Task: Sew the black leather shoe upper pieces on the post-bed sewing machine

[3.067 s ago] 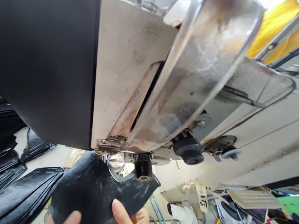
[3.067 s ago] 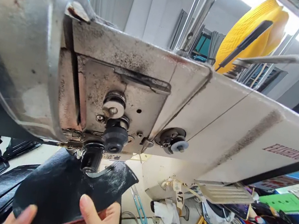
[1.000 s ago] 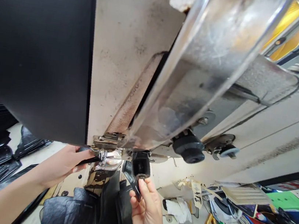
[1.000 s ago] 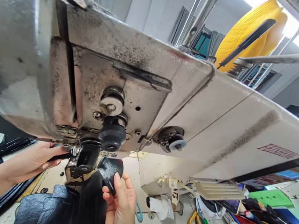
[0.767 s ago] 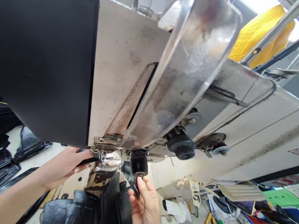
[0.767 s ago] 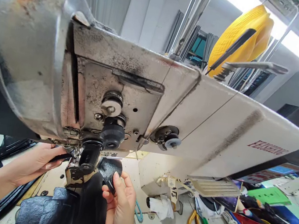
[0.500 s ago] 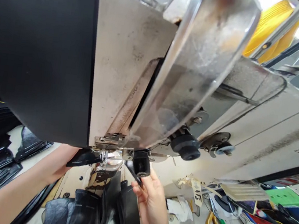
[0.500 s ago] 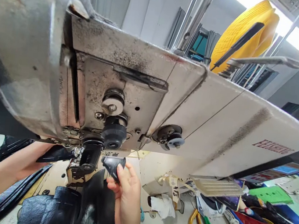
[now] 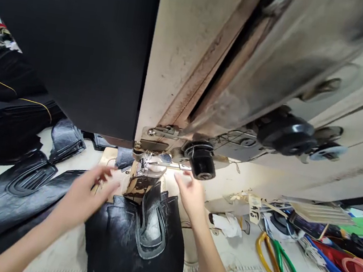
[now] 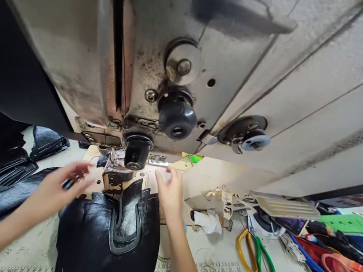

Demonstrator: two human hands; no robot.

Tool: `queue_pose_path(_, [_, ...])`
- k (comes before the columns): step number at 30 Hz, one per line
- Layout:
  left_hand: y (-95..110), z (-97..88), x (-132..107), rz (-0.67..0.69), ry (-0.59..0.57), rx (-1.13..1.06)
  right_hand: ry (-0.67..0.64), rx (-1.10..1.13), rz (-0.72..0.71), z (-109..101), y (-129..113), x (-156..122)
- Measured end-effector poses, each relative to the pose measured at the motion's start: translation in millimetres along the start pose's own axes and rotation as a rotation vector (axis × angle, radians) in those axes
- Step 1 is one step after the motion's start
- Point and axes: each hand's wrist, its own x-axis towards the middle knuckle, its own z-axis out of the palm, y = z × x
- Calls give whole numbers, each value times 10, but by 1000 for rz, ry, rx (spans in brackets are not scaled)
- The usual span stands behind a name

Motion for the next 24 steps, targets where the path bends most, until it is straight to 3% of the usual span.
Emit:
queue_pose_path(2, [-146,60,-325,45,-167,61,-47,-45,48,-226,102,-385])
queue_pose_path(4, [-250,132,-484,70,-233,125,-97,-104,121,-382,161,-799])
queue_pose_path(6, [-298,194,-494,85,-264,179,-202,-187,192,-422,180,-1147])
queue_pose_path(8, [-299,238,-432,87,-277,221,-225,-267,202,-367,173,-1367])
queue_pose_path(13, [-237,288,-355,43,-239,270,-66,-474,222,-205,132,-1477])
queue_pose_path(16, [-135,279,-413,15,-242,232,23,-446,187,-197,185,-1486])
queue_pose_path(18, [-7,283,-487,-29,-223,83,75,-333,163,-187,266,-1509])
queue_pose_path(22, [231,415,-712,-318,-129,-562,143,-53,200,-122,440,-1546])
queue_pose_path(24, [261,516,-834,-421,-67,-522,204,46,206,-105,488,-1539])
